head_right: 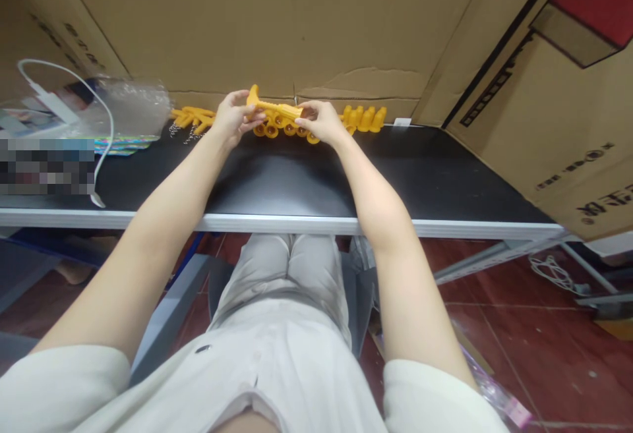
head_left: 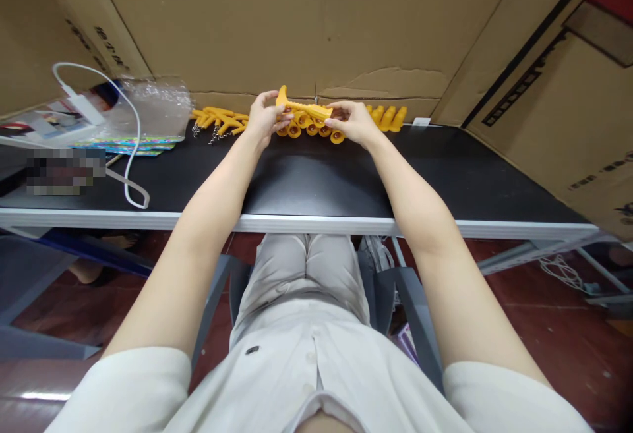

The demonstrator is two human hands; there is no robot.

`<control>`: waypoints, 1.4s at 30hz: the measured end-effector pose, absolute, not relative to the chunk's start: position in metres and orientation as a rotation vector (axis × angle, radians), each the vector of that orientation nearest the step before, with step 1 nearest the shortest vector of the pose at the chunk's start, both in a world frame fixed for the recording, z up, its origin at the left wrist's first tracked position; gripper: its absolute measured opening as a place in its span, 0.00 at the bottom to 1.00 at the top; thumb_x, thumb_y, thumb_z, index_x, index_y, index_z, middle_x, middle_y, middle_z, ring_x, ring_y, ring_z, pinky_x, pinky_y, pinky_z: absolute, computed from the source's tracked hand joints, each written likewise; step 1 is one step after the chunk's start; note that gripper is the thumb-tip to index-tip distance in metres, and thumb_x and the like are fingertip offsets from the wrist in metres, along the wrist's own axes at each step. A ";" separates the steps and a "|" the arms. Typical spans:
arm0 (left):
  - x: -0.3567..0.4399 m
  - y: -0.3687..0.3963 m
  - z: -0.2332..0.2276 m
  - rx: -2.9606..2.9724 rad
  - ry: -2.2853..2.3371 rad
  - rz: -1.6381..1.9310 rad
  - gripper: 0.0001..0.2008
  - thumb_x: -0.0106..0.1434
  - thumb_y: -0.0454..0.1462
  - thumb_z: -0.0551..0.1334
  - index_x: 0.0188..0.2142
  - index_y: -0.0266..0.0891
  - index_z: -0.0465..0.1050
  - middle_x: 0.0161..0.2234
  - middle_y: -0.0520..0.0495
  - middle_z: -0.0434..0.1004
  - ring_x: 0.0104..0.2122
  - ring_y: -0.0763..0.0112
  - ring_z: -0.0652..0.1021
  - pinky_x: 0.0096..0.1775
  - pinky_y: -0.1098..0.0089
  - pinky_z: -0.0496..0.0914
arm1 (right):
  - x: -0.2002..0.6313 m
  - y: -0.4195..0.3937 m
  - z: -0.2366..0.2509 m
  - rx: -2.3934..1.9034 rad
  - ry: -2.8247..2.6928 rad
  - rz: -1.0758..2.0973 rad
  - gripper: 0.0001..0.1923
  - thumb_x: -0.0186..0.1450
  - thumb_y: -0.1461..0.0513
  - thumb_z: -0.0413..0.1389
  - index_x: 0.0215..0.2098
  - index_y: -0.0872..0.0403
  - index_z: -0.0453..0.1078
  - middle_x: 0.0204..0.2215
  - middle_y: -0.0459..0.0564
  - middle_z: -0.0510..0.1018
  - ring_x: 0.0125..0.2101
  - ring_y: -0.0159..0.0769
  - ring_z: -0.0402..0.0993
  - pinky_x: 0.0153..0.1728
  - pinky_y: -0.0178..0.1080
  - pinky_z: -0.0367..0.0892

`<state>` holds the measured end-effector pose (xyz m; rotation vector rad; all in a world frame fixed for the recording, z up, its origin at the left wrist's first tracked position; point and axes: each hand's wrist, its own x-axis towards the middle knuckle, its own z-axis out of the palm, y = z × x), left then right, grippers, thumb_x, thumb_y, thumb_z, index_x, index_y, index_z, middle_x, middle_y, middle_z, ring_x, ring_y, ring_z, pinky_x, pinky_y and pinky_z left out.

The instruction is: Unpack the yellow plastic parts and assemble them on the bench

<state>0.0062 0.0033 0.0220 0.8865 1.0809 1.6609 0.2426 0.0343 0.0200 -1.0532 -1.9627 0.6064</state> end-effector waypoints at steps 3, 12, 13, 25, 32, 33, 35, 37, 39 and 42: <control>0.005 -0.005 0.016 1.023 1.042 1.555 0.27 0.61 0.21 0.71 0.57 0.43 0.77 0.41 0.45 0.82 0.52 0.47 0.88 0.57 0.47 0.82 | 0.259 0.041 0.018 -1.079 -1.941 0.646 0.26 0.60 0.60 0.75 0.55 0.56 0.81 0.48 0.56 0.85 0.52 0.52 0.84 0.63 0.56 0.79; 0.004 -0.005 -0.003 1.519 1.233 1.340 0.20 0.56 0.20 0.71 0.44 0.41 0.79 0.32 0.49 0.74 0.50 0.43 0.87 0.62 0.45 0.77 | 0.273 0.052 0.009 -1.138 -1.882 0.806 0.20 0.68 0.52 0.72 0.51 0.53 0.75 0.41 0.54 0.85 0.40 0.45 0.87 0.49 0.52 0.84; 0.004 -0.005 -0.003 1.593 1.260 1.331 0.20 0.56 0.20 0.71 0.42 0.42 0.78 0.31 0.50 0.73 0.50 0.43 0.87 0.63 0.44 0.76 | 0.272 0.052 0.009 -1.132 -1.871 0.808 0.20 0.70 0.49 0.71 0.50 0.52 0.75 0.40 0.54 0.85 0.38 0.44 0.87 0.48 0.51 0.84; -0.007 0.011 -0.003 2.002 1.363 1.478 0.16 0.54 0.26 0.72 0.35 0.45 0.70 0.32 0.50 0.72 0.48 0.49 0.81 0.63 0.47 0.70 | 0.261 0.036 0.016 -1.072 -1.946 0.788 0.36 0.62 0.37 0.74 0.53 0.52 0.75 0.41 0.56 0.86 0.41 0.49 0.88 0.48 0.54 0.84; -0.005 0.010 -0.003 2.044 1.307 1.480 0.17 0.54 0.30 0.75 0.35 0.46 0.70 0.30 0.51 0.70 0.44 0.52 0.79 0.60 0.51 0.73 | 0.259 0.029 0.020 -1.155 -1.891 0.895 0.45 0.59 0.20 0.59 0.36 0.52 0.76 0.26 0.56 0.82 0.33 0.51 0.87 0.43 0.54 0.87; -0.004 0.009 -0.003 2.049 1.309 1.475 0.16 0.54 0.30 0.75 0.35 0.45 0.70 0.30 0.51 0.70 0.44 0.53 0.79 0.59 0.51 0.73 | 0.258 0.032 0.019 -1.149 -1.868 0.899 0.47 0.59 0.18 0.56 0.36 0.52 0.77 0.24 0.55 0.81 0.33 0.52 0.87 0.43 0.54 0.87; -0.002 0.009 -0.002 2.051 1.295 1.476 0.15 0.56 0.31 0.75 0.35 0.45 0.70 0.31 0.50 0.71 0.44 0.53 0.80 0.59 0.52 0.73 | 0.258 0.036 0.016 -1.120 -1.840 0.913 0.49 0.60 0.17 0.52 0.37 0.52 0.78 0.21 0.51 0.78 0.33 0.52 0.88 0.42 0.54 0.87; -0.002 0.009 -0.002 2.034 1.277 1.482 0.14 0.57 0.32 0.74 0.35 0.45 0.70 0.32 0.50 0.71 0.44 0.53 0.80 0.59 0.52 0.73 | 0.260 0.040 0.016 -1.111 -1.844 0.947 0.50 0.61 0.18 0.51 0.40 0.52 0.79 0.21 0.50 0.78 0.35 0.52 0.89 0.43 0.54 0.87; -0.002 0.010 -0.003 2.005 1.281 1.478 0.15 0.56 0.29 0.74 0.35 0.45 0.70 0.31 0.51 0.70 0.46 0.52 0.80 0.60 0.51 0.73 | 0.264 0.039 0.019 -1.141 -1.870 0.983 0.48 0.63 0.20 0.54 0.43 0.53 0.80 0.26 0.53 0.82 0.37 0.52 0.89 0.44 0.53 0.87; -0.002 0.010 -0.005 1.956 1.287 1.472 0.18 0.52 0.24 0.71 0.34 0.45 0.70 0.29 0.52 0.67 0.48 0.50 0.80 0.62 0.47 0.72 | 0.270 0.033 0.024 -1.152 -1.904 0.955 0.43 0.61 0.29 0.70 0.53 0.54 0.79 0.40 0.57 0.87 0.40 0.52 0.90 0.45 0.52 0.86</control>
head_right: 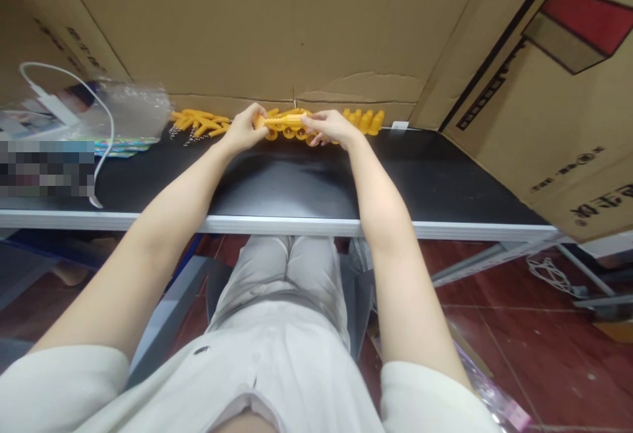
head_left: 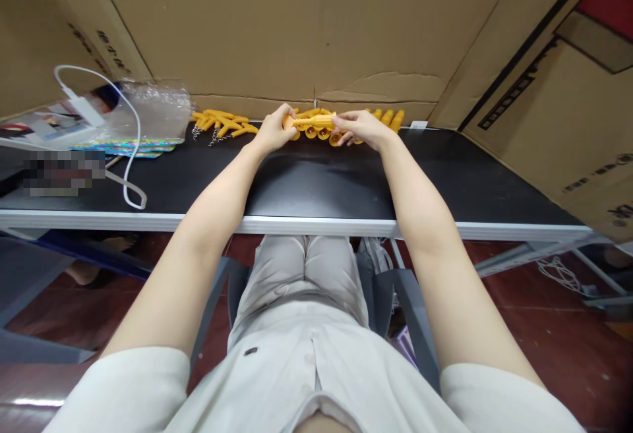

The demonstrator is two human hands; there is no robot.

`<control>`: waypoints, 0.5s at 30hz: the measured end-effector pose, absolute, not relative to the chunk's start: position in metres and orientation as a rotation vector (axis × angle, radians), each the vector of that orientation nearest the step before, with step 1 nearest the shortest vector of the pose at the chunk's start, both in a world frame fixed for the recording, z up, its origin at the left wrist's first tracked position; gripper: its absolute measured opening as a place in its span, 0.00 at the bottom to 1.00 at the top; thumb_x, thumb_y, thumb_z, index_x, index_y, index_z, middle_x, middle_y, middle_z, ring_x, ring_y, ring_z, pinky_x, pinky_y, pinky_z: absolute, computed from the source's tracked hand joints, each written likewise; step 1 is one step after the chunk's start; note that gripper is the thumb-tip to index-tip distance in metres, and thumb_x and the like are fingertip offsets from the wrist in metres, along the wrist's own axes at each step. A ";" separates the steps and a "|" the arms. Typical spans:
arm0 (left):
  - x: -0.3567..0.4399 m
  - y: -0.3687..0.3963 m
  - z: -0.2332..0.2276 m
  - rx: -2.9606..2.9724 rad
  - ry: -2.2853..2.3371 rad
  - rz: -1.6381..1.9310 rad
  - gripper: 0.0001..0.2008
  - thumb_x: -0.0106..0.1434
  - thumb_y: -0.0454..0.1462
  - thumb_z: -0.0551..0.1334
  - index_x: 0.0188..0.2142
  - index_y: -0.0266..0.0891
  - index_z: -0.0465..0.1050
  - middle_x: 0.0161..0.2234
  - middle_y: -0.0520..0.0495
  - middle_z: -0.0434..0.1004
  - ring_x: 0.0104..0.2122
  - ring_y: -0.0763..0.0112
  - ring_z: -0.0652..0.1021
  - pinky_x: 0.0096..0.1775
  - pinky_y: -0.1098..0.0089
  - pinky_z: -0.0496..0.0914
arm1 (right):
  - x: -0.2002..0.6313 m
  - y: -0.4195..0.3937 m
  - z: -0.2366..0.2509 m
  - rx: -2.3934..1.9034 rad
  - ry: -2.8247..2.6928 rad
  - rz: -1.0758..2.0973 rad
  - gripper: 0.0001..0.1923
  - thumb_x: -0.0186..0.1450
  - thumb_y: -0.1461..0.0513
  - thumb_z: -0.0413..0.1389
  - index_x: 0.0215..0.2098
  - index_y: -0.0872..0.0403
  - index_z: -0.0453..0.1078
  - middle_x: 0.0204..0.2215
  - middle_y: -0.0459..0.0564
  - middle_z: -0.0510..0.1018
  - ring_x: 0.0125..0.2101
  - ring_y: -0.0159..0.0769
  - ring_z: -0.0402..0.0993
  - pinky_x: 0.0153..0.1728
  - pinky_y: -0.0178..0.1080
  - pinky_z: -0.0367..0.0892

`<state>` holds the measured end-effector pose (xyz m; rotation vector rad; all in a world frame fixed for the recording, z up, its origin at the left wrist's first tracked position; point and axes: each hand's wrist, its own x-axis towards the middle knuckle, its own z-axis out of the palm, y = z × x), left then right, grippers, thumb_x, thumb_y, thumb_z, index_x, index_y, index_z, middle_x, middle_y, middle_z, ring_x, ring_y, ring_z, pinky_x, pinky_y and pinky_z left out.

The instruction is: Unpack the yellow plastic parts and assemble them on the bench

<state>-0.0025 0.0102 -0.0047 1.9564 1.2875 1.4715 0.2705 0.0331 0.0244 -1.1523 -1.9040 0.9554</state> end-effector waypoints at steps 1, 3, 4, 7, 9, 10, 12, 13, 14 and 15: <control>-0.003 0.010 -0.005 1.946 1.285 1.471 0.18 0.51 0.23 0.70 0.34 0.45 0.70 0.29 0.53 0.66 0.49 0.49 0.80 0.62 0.46 0.71 | 0.272 0.031 0.026 -1.134 -1.913 0.920 0.42 0.60 0.32 0.74 0.56 0.54 0.78 0.43 0.57 0.88 0.41 0.52 0.90 0.45 0.52 0.86; -0.003 0.010 -0.004 1.942 1.278 1.467 0.19 0.51 0.22 0.69 0.34 0.45 0.70 0.29 0.53 0.66 0.49 0.49 0.80 0.62 0.46 0.72 | 0.272 0.029 0.028 -1.096 -1.931 0.845 0.41 0.59 0.35 0.76 0.56 0.53 0.77 0.45 0.57 0.88 0.41 0.51 0.90 0.45 0.51 0.86; -0.003 0.009 -0.004 1.948 1.277 1.464 0.18 0.51 0.22 0.69 0.34 0.45 0.70 0.29 0.53 0.66 0.49 0.50 0.80 0.61 0.46 0.72 | 0.272 0.028 0.028 -1.090 -1.942 0.820 0.40 0.60 0.34 0.74 0.54 0.53 0.78 0.43 0.57 0.87 0.41 0.50 0.89 0.45 0.51 0.85; -0.002 0.007 -0.002 1.987 1.292 1.449 0.17 0.52 0.23 0.70 0.34 0.45 0.70 0.29 0.52 0.67 0.46 0.51 0.81 0.60 0.49 0.73 | 0.267 0.030 0.025 -1.143 -1.937 0.819 0.41 0.63 0.25 0.64 0.42 0.54 0.78 0.36 0.58 0.86 0.39 0.52 0.89 0.46 0.54 0.86; -0.001 0.005 -0.001 2.024 1.311 1.430 0.17 0.53 0.24 0.70 0.35 0.45 0.70 0.29 0.52 0.68 0.45 0.51 0.81 0.59 0.49 0.73 | 0.262 0.033 0.021 -1.210 -1.889 0.860 0.46 0.64 0.21 0.56 0.38 0.54 0.78 0.31 0.59 0.84 0.39 0.56 0.89 0.48 0.58 0.86; 0.000 0.005 0.000 2.041 1.314 1.423 0.17 0.53 0.24 0.70 0.35 0.45 0.70 0.29 0.52 0.68 0.45 0.51 0.81 0.59 0.49 0.73 | 0.260 0.036 0.018 -1.231 -1.863 0.882 0.47 0.64 0.20 0.53 0.38 0.54 0.78 0.29 0.58 0.83 0.40 0.57 0.89 0.49 0.61 0.86; 0.002 0.004 0.001 2.057 1.307 1.423 0.17 0.53 0.24 0.70 0.35 0.45 0.71 0.28 0.52 0.68 0.45 0.51 0.81 0.61 0.48 0.72 | 0.257 0.040 0.013 -1.227 -1.829 0.919 0.50 0.63 0.18 0.49 0.38 0.54 0.79 0.27 0.57 0.81 0.41 0.60 0.89 0.51 0.66 0.85; 0.003 0.004 0.001 2.054 1.300 1.428 0.17 0.53 0.23 0.70 0.35 0.45 0.71 0.28 0.52 0.67 0.46 0.50 0.81 0.61 0.47 0.72 | 0.257 0.043 0.011 -1.205 -1.823 0.931 0.51 0.63 0.18 0.48 0.39 0.54 0.80 0.26 0.57 0.80 0.41 0.61 0.89 0.52 0.68 0.84; 0.004 0.005 0.001 2.046 1.294 1.435 0.17 0.52 0.23 0.70 0.35 0.45 0.71 0.28 0.53 0.67 0.46 0.50 0.81 0.62 0.46 0.71 | 0.258 0.045 0.010 -1.178 -1.826 0.942 0.51 0.63 0.18 0.48 0.40 0.53 0.80 0.26 0.56 0.80 0.42 0.61 0.88 0.53 0.70 0.83; 0.004 0.005 0.000 2.036 1.289 1.441 0.18 0.52 0.22 0.69 0.34 0.45 0.71 0.28 0.53 0.66 0.47 0.49 0.81 0.63 0.45 0.70 | 0.259 0.047 0.010 -1.164 -1.835 0.955 0.51 0.62 0.17 0.48 0.41 0.53 0.81 0.25 0.56 0.80 0.42 0.62 0.88 0.54 0.71 0.82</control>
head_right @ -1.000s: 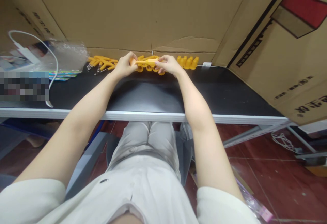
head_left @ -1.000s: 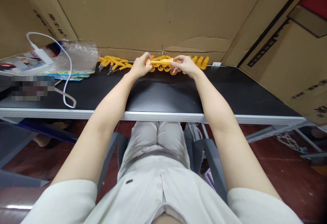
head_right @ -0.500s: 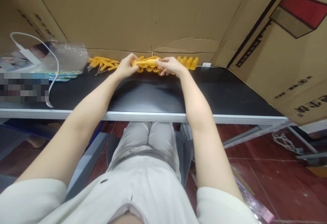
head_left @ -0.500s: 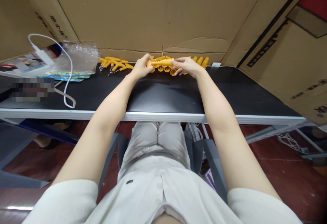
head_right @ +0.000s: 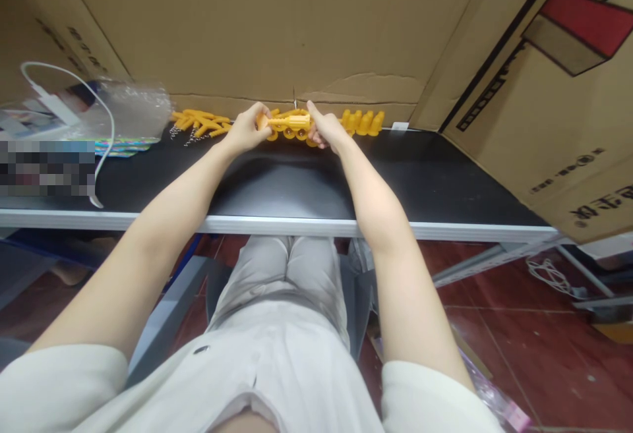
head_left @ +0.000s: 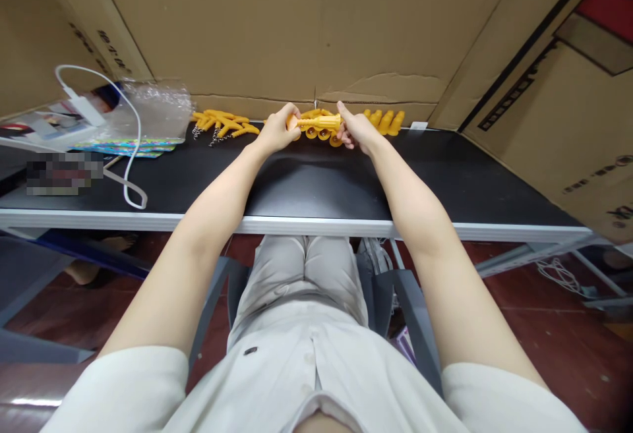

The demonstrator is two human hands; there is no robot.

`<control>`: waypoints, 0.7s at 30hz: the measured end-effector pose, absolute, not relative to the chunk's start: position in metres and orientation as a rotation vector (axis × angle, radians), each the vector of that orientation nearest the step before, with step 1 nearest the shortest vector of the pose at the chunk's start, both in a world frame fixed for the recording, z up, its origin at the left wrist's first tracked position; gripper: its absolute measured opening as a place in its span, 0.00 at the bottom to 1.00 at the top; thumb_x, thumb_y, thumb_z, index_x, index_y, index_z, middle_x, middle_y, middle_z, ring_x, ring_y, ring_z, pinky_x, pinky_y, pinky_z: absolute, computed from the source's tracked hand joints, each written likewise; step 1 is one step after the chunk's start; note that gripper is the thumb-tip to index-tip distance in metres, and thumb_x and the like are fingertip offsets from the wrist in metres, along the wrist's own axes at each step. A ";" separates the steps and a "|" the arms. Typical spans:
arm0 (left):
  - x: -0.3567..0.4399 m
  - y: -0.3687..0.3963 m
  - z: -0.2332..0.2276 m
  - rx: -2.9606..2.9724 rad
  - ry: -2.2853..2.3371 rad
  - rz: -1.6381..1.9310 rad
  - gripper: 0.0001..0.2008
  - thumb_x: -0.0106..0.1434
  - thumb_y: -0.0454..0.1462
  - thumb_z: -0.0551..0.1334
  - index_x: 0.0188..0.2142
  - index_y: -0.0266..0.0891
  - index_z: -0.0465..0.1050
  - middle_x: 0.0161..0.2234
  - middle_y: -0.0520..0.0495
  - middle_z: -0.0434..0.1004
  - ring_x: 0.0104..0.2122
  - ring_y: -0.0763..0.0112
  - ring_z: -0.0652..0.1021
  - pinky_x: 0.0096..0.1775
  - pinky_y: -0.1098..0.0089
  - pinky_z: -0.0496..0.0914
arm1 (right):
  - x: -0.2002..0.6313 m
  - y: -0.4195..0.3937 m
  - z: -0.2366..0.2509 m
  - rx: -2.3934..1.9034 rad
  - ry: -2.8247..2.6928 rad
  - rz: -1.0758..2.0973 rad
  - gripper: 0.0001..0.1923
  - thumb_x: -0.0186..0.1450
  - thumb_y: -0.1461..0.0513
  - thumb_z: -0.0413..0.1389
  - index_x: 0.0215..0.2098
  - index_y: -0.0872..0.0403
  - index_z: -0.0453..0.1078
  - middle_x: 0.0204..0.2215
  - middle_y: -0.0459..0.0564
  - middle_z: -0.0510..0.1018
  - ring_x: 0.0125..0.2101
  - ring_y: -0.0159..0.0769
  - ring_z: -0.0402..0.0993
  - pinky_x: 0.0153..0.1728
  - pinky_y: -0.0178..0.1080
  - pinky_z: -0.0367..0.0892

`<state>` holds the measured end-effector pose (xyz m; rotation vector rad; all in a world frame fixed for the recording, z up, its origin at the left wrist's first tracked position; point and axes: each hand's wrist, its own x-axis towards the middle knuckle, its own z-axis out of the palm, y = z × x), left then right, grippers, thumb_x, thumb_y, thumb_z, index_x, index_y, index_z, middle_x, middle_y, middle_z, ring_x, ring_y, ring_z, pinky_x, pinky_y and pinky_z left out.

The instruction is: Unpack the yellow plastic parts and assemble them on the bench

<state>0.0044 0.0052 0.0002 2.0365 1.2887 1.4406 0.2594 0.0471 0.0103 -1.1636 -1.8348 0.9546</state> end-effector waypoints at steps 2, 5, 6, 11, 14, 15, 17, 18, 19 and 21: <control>0.005 0.007 -0.001 2.033 1.286 1.441 0.18 0.52 0.22 0.69 0.35 0.45 0.72 0.27 0.53 0.65 0.47 0.49 0.81 0.63 0.45 0.70 | 0.265 0.049 0.014 -1.207 -1.873 1.017 0.52 0.63 0.18 0.46 0.39 0.54 0.81 0.25 0.57 0.79 0.41 0.62 0.88 0.56 0.72 0.81; 0.004 0.012 -0.004 2.075 1.308 1.426 0.18 0.53 0.22 0.68 0.36 0.44 0.72 0.28 0.53 0.66 0.45 0.52 0.81 0.62 0.48 0.71 | 0.277 0.043 0.026 -1.312 -1.908 1.156 0.50 0.70 0.22 0.43 0.42 0.56 0.80 0.30 0.60 0.83 0.38 0.57 0.89 0.56 0.68 0.82; 0.002 0.014 -0.005 2.096 1.317 1.423 0.17 0.54 0.22 0.69 0.37 0.44 0.72 0.29 0.53 0.67 0.44 0.53 0.81 0.61 0.49 0.72 | 0.280 0.039 0.030 -1.296 -1.908 1.176 0.46 0.73 0.25 0.47 0.48 0.56 0.80 0.35 0.61 0.85 0.39 0.54 0.89 0.55 0.64 0.83; -0.006 0.024 -0.010 2.220 1.343 1.431 0.16 0.58 0.25 0.68 0.40 0.43 0.71 0.30 0.53 0.70 0.40 0.58 0.80 0.56 0.53 0.76 | 0.286 0.016 0.043 -1.096 -1.928 1.131 0.45 0.68 0.51 0.75 0.77 0.48 0.64 0.62 0.58 0.83 0.51 0.47 0.88 0.53 0.48 0.84; -0.008 0.029 -0.012 2.254 1.357 1.442 0.15 0.59 0.25 0.69 0.41 0.44 0.70 0.31 0.54 0.70 0.37 0.61 0.79 0.52 0.56 0.78 | 0.281 0.012 0.043 -1.076 -1.894 1.141 0.41 0.67 0.56 0.75 0.74 0.49 0.68 0.60 0.57 0.84 0.51 0.45 0.88 0.54 0.47 0.84; -0.008 0.030 -0.012 2.257 1.352 1.445 0.15 0.60 0.26 0.69 0.41 0.44 0.70 0.31 0.54 0.71 0.36 0.61 0.79 0.51 0.56 0.78 | 0.279 0.012 0.043 -1.069 -1.876 1.138 0.39 0.67 0.57 0.75 0.72 0.50 0.70 0.58 0.56 0.85 0.49 0.44 0.89 0.53 0.46 0.84; -0.008 0.031 -0.013 2.263 1.331 1.438 0.15 0.61 0.28 0.70 0.41 0.44 0.69 0.32 0.53 0.71 0.36 0.62 0.79 0.50 0.57 0.78 | 0.277 0.014 0.041 -1.063 -1.845 1.129 0.34 0.67 0.58 0.75 0.68 0.51 0.73 0.54 0.54 0.87 0.47 0.42 0.89 0.52 0.44 0.84; -0.009 0.032 -0.014 2.266 1.323 1.427 0.15 0.61 0.29 0.71 0.42 0.44 0.69 0.32 0.53 0.72 0.36 0.61 0.80 0.50 0.57 0.78 | 0.276 0.014 0.041 -1.063 -1.831 1.126 0.32 0.67 0.58 0.75 0.67 0.52 0.75 0.52 0.53 0.87 0.46 0.42 0.89 0.50 0.43 0.84; -0.009 0.032 -0.014 2.270 1.316 1.417 0.14 0.62 0.30 0.72 0.42 0.44 0.69 0.33 0.52 0.73 0.36 0.61 0.80 0.50 0.57 0.78 | 0.275 0.015 0.041 -1.065 -1.818 1.124 0.31 0.67 0.59 0.75 0.65 0.52 0.76 0.50 0.53 0.88 0.44 0.41 0.89 0.49 0.42 0.84; -0.010 0.032 -0.014 2.284 1.307 1.398 0.15 0.63 0.33 0.73 0.43 0.43 0.69 0.34 0.52 0.74 0.37 0.60 0.81 0.50 0.57 0.78 | 0.274 0.014 0.041 -1.070 -1.797 1.122 0.28 0.67 0.60 0.75 0.62 0.53 0.77 0.47 0.51 0.88 0.41 0.39 0.89 0.46 0.40 0.84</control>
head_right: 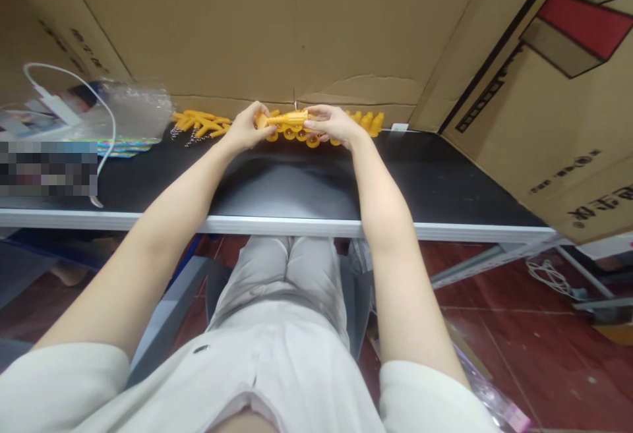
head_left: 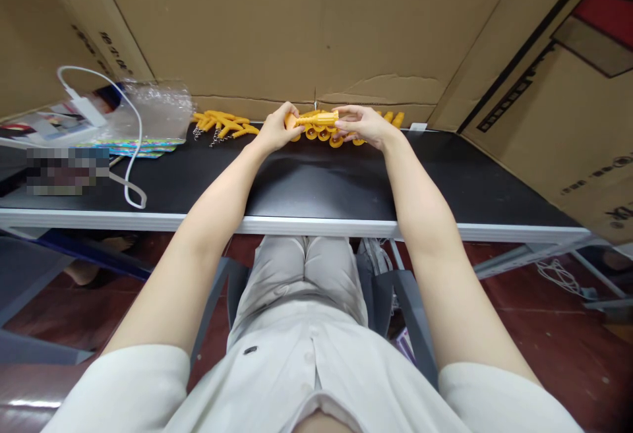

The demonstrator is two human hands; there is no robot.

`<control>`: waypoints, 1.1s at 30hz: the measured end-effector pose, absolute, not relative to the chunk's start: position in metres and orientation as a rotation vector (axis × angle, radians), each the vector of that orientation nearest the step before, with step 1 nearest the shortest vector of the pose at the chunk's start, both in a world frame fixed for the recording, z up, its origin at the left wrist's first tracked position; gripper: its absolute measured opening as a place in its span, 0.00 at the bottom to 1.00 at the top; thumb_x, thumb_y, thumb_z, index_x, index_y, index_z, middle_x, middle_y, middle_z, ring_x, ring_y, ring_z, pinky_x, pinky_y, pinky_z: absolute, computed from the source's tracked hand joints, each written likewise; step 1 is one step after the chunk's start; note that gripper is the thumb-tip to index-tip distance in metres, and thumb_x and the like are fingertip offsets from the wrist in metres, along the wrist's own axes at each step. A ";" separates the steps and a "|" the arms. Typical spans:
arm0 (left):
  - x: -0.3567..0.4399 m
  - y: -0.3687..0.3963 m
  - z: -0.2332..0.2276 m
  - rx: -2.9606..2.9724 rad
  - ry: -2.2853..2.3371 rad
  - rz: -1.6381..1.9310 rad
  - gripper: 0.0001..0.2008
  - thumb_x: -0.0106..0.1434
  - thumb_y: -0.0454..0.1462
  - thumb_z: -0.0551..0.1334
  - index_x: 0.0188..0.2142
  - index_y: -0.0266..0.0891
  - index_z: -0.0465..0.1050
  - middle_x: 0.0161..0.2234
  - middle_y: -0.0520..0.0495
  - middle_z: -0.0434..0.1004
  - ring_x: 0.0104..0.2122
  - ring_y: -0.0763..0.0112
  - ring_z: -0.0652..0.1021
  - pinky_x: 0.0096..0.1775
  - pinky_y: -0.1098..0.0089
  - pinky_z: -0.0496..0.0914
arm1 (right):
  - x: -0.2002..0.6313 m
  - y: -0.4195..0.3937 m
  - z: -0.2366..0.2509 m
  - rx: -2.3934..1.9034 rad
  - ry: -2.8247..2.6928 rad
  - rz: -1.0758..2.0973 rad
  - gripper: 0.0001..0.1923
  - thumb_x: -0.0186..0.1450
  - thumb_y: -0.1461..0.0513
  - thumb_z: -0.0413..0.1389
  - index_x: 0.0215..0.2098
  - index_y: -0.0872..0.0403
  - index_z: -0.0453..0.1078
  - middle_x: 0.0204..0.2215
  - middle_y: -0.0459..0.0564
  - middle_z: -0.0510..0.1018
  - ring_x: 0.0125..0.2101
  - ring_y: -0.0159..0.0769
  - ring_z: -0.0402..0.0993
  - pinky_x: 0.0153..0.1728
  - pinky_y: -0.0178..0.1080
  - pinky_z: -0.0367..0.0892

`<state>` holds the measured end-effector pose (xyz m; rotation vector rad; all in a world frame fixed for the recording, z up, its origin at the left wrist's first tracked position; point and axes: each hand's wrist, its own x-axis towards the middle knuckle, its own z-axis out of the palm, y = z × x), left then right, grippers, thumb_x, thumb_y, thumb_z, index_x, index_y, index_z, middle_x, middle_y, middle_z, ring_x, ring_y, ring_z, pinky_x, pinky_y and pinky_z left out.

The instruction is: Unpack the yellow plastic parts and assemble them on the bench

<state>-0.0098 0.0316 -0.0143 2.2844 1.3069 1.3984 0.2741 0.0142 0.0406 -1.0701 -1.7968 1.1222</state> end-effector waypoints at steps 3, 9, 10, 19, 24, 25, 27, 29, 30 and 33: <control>-0.012 0.032 -0.015 2.313 1.309 1.393 0.16 0.64 0.37 0.75 0.43 0.43 0.69 0.34 0.51 0.74 0.39 0.59 0.81 0.51 0.55 0.78 | 0.272 0.010 0.042 -1.083 -1.768 1.116 0.23 0.67 0.59 0.75 0.57 0.54 0.79 0.43 0.50 0.88 0.38 0.37 0.88 0.43 0.38 0.83; -0.012 0.033 -0.015 2.336 1.330 1.413 0.15 0.65 0.37 0.76 0.43 0.43 0.71 0.34 0.51 0.73 0.41 0.56 0.82 0.53 0.53 0.77 | 0.266 0.001 0.046 -1.118 -1.744 1.135 0.16 0.71 0.51 0.73 0.44 0.54 0.81 0.36 0.52 0.87 0.34 0.38 0.87 0.38 0.37 0.80; -0.011 0.033 -0.015 2.334 1.336 1.411 0.15 0.65 0.37 0.76 0.43 0.43 0.71 0.34 0.51 0.73 0.41 0.56 0.81 0.54 0.53 0.77 | 0.265 0.000 0.046 -1.127 -1.740 1.135 0.16 0.71 0.50 0.73 0.43 0.54 0.81 0.34 0.52 0.87 0.34 0.38 0.86 0.38 0.37 0.80; -0.011 0.032 -0.016 2.327 1.344 1.407 0.15 0.66 0.39 0.76 0.43 0.43 0.71 0.34 0.51 0.73 0.41 0.58 0.81 0.53 0.53 0.76 | 0.259 -0.005 0.048 -1.199 -1.707 1.108 0.20 0.73 0.45 0.69 0.36 0.52 0.77 0.28 0.51 0.85 0.30 0.37 0.85 0.35 0.36 0.81; -0.010 0.031 -0.014 2.315 1.344 1.391 0.16 0.65 0.37 0.77 0.43 0.44 0.71 0.33 0.52 0.71 0.40 0.57 0.81 0.54 0.53 0.76 | 0.255 -0.002 0.045 -1.211 -1.676 1.132 0.26 0.74 0.40 0.66 0.34 0.53 0.75 0.24 0.51 0.82 0.27 0.37 0.84 0.33 0.35 0.80; -0.009 0.030 -0.013 2.315 1.342 1.387 0.16 0.65 0.37 0.77 0.42 0.44 0.71 0.33 0.52 0.71 0.40 0.57 0.80 0.54 0.53 0.76 | 0.254 -0.001 0.044 -1.215 -1.671 1.131 0.29 0.73 0.38 0.65 0.33 0.53 0.75 0.23 0.51 0.81 0.27 0.38 0.84 0.33 0.36 0.80; -0.008 0.028 -0.012 2.318 1.332 1.383 0.16 0.65 0.38 0.77 0.42 0.44 0.70 0.32 0.53 0.71 0.38 0.58 0.80 0.53 0.53 0.77 | 0.253 0.001 0.043 -1.224 -1.667 1.124 0.32 0.73 0.34 0.62 0.33 0.54 0.75 0.22 0.51 0.80 0.26 0.38 0.84 0.33 0.37 0.80; -0.007 0.027 -0.011 2.315 1.318 1.392 0.16 0.65 0.40 0.77 0.41 0.44 0.70 0.32 0.53 0.71 0.38 0.58 0.80 0.52 0.53 0.77 | 0.254 0.001 0.042 -1.237 -1.674 1.120 0.35 0.73 0.32 0.61 0.34 0.55 0.75 0.23 0.51 0.80 0.25 0.38 0.83 0.32 0.36 0.80; -0.007 0.027 -0.011 2.312 1.314 1.397 0.17 0.65 0.41 0.77 0.41 0.44 0.70 0.31 0.53 0.71 0.38 0.58 0.80 0.53 0.53 0.77 | 0.254 0.000 0.042 -1.241 -1.682 1.124 0.34 0.73 0.33 0.61 0.34 0.55 0.76 0.24 0.51 0.81 0.25 0.37 0.83 0.32 0.36 0.79; -0.008 0.026 -0.011 2.302 1.315 1.397 0.17 0.66 0.43 0.77 0.41 0.44 0.70 0.32 0.52 0.71 0.39 0.58 0.80 0.53 0.53 0.77 | 0.257 -0.004 0.044 -1.200 -1.711 1.152 0.27 0.71 0.39 0.69 0.41 0.54 0.78 0.31 0.50 0.86 0.27 0.36 0.85 0.32 0.35 0.79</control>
